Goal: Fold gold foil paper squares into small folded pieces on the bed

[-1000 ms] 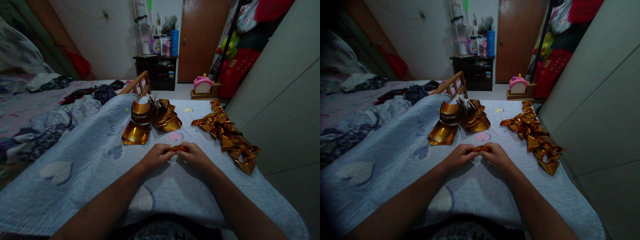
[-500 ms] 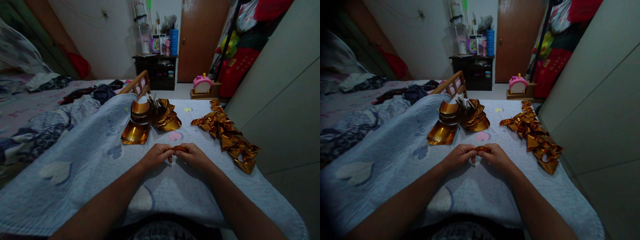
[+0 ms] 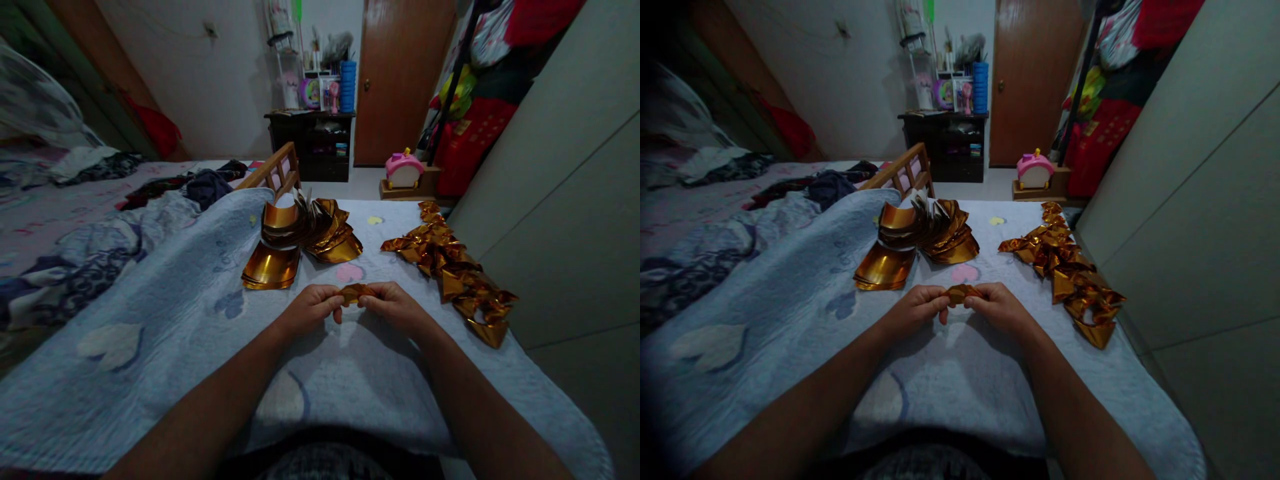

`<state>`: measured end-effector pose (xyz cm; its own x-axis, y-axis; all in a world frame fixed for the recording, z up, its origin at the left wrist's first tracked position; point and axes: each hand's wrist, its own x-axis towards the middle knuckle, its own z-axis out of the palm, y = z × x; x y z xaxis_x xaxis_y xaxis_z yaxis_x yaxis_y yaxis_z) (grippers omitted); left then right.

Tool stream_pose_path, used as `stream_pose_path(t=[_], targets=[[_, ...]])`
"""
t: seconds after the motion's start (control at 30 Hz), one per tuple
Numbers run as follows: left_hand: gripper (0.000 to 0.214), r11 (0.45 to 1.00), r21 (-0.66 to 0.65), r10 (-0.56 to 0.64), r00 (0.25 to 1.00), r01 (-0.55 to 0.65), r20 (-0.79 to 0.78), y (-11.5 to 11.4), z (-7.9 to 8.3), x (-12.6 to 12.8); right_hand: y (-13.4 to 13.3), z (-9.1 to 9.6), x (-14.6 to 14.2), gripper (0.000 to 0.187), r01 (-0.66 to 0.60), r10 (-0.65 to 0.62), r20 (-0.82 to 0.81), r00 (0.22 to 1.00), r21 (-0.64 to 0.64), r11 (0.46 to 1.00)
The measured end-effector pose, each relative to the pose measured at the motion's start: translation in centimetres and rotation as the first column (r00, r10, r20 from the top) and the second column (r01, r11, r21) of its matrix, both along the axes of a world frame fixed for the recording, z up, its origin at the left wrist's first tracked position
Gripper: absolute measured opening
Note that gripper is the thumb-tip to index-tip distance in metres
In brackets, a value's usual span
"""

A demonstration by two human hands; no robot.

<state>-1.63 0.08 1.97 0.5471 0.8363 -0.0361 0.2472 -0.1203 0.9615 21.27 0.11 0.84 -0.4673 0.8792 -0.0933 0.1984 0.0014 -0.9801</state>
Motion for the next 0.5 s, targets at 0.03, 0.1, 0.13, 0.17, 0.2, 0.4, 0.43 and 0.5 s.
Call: stream_pose_path(t=[0.03, 0.1, 0.13, 0.17, 0.2, 0.4, 0.43, 0.5], targets=[[0.039, 1.0, -0.005, 0.003, 1.0, -0.003, 0.006, 0.04, -0.05, -0.04, -0.01, 0.02, 0.06, 0.037, -0.013, 0.013, -0.005, 1.0, -0.003, 1.0], [0.04, 1.0, -0.017, 0.007, 1.0, -0.007, 0.011, 0.15, -0.23, -0.15, -0.02, 0.06, 0.18, 0.036, -0.039, 0.039, -0.004, 0.999, -0.015, 0.999], [0.04, 1.0, -0.023, 0.009, 1.0, -0.009, 0.012, 0.22, -0.35, -0.22, -0.03, 0.06, 0.23, 0.036, -0.05, 0.05, -0.004, 0.999, -0.02, 0.999], [0.04, 1.0, -0.026, 0.01, 1.0, -0.009, 0.015, 0.29, -0.48, -0.29, -0.02, 0.05, 0.27, 0.036, -0.061, 0.061, -0.007, 0.998, -0.018, 0.998], [0.04, 1.0, -0.025, 0.012, 1.0, -0.011, 0.02, 0.36, -0.61, -0.37, -0.01, 0.03, 0.31, 0.036, -0.07, 0.07, -0.013, 0.997, -0.011, 0.997], [0.039, 1.0, 0.007, 0.02, 1.0, -0.02, 0.01, 0.62, -0.94, -0.57, 0.1, -0.12, 0.42, 0.037, -0.072, 0.071, -0.011, 0.997, -0.03, 0.997], [0.039, 1.0, 0.012, 0.023, 1.0, -0.023, 0.011, 0.63, -0.92, -0.57, 0.11, -0.14, 0.45, 0.037, -0.047, 0.048, 0.011, 0.999, -0.035, 0.998], [0.038, 0.999, 0.013, 0.03, 0.999, -0.03, 0.018, 0.63, -0.86, -0.56, 0.15, -0.15, 0.52, 0.035, 0.005, -0.003, 0.054, 0.999, -0.036, 0.999]])
